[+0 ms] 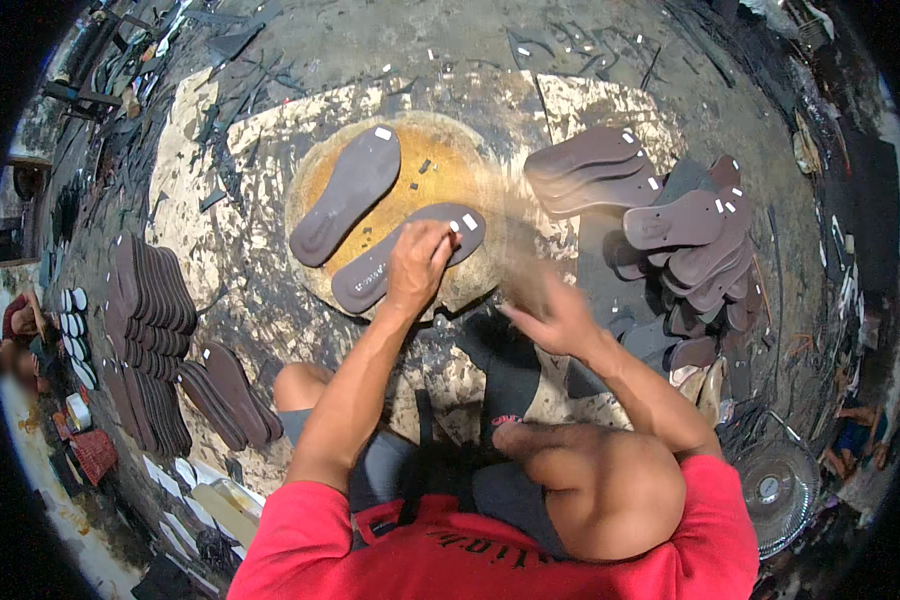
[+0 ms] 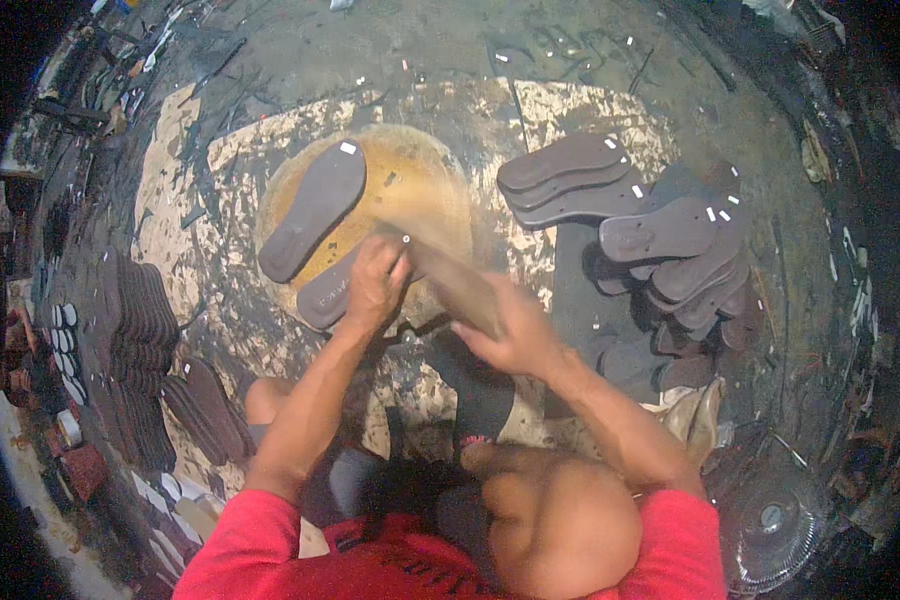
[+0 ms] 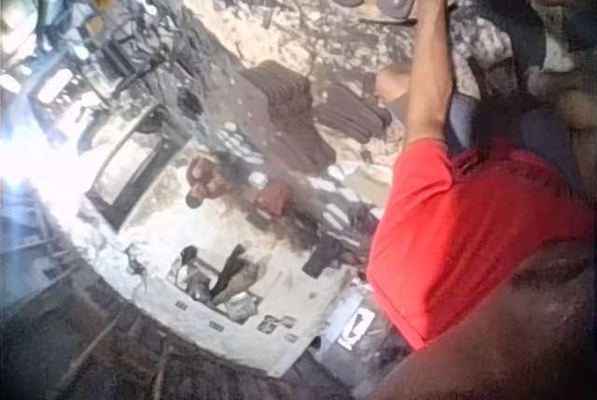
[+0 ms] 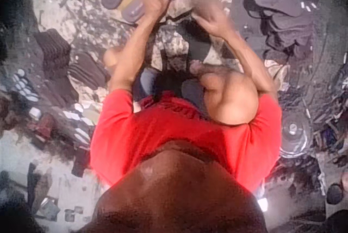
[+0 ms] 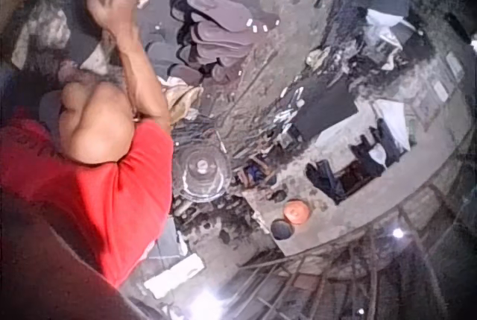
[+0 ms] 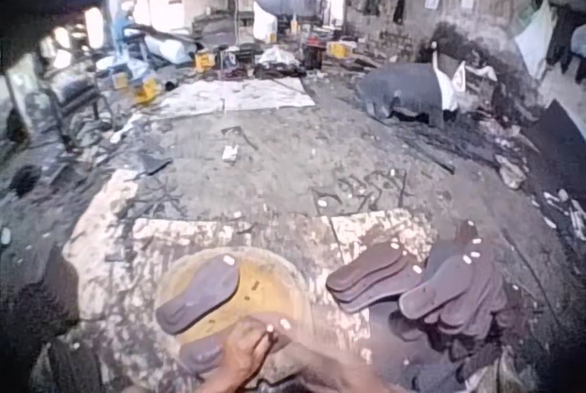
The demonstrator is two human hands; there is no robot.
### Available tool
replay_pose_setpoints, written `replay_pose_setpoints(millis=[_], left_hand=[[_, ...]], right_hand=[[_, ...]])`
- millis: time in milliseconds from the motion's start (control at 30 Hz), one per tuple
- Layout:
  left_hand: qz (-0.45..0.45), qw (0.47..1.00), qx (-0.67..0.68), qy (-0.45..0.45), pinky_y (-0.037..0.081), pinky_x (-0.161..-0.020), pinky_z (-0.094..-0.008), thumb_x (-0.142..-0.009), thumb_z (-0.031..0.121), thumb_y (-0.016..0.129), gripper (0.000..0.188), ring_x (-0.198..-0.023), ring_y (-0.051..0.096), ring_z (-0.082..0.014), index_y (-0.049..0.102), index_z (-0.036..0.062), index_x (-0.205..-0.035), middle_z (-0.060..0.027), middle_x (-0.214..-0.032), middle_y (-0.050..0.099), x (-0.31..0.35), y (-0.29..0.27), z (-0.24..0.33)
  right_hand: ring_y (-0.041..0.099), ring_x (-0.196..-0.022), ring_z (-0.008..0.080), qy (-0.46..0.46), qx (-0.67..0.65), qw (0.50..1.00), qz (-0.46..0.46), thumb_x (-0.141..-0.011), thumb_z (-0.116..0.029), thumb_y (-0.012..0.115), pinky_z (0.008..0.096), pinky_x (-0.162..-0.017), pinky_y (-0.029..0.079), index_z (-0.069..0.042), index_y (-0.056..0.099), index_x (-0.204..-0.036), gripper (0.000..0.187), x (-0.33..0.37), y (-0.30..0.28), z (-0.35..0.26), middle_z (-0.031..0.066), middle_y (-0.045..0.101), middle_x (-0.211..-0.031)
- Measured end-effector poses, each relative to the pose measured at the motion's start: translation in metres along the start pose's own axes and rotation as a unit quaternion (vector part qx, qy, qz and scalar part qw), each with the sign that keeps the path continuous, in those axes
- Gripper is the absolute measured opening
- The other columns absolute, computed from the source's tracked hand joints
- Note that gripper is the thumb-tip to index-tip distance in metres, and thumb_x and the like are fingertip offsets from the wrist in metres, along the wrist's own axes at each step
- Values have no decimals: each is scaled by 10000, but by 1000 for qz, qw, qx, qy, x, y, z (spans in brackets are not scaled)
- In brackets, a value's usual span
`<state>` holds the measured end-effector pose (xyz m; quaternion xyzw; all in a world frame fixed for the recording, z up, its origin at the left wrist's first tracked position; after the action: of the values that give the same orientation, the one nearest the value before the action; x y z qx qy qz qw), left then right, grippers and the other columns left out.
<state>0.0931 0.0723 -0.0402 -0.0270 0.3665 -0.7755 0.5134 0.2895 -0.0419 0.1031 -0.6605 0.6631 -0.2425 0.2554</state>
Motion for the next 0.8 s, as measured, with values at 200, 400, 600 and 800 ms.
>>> replay_pose_setpoints(millis=[200,400,600,800], left_hand=[[30,998,40,-47,563,-799,-391,-997,158,663,173,-903,668,-329,659,-6,-1050,-156,-995,669,-1,5,-1],[234,843,331,-353,574,-669,-239,-1092,335,582,321,-851,673,-100,682,34,-1139,-42,-968,682,-41,-47,-38],[146,926,209,-278,585,-723,-257,-1091,290,583,308,-858,715,-116,699,12,-1157,-59,-961,724,-108,-63,-86],[157,939,150,-266,578,-726,-256,-1078,251,606,276,-802,705,-100,718,2,-1123,-56,-885,734,-108,-56,-100]], right_hand=[[666,-852,150,286,-358,861,-218,-1051,-550,559,327,-767,551,-24,613,-1197,549,15,48,94,79,679,-900],[678,-770,172,437,-452,750,-205,-1065,-554,525,315,-707,570,-1,612,-1180,571,14,58,80,88,688,-899],[695,-710,185,331,-494,787,-164,-1089,-510,477,313,-671,576,10,626,-1174,548,-17,46,72,76,692,-838],[699,-712,194,338,-468,803,-146,-1088,-501,484,318,-667,577,16,622,-1190,545,-32,39,64,82,700,-854]])
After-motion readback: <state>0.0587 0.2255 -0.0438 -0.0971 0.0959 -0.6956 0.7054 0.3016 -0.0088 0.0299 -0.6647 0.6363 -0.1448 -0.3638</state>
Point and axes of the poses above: each hand's wrist, its own x-axis away from the middle knuckle, its own y-axis out of the palm, z = x × y, the point moved 1 cm from there along -x, towards the middle knuckle
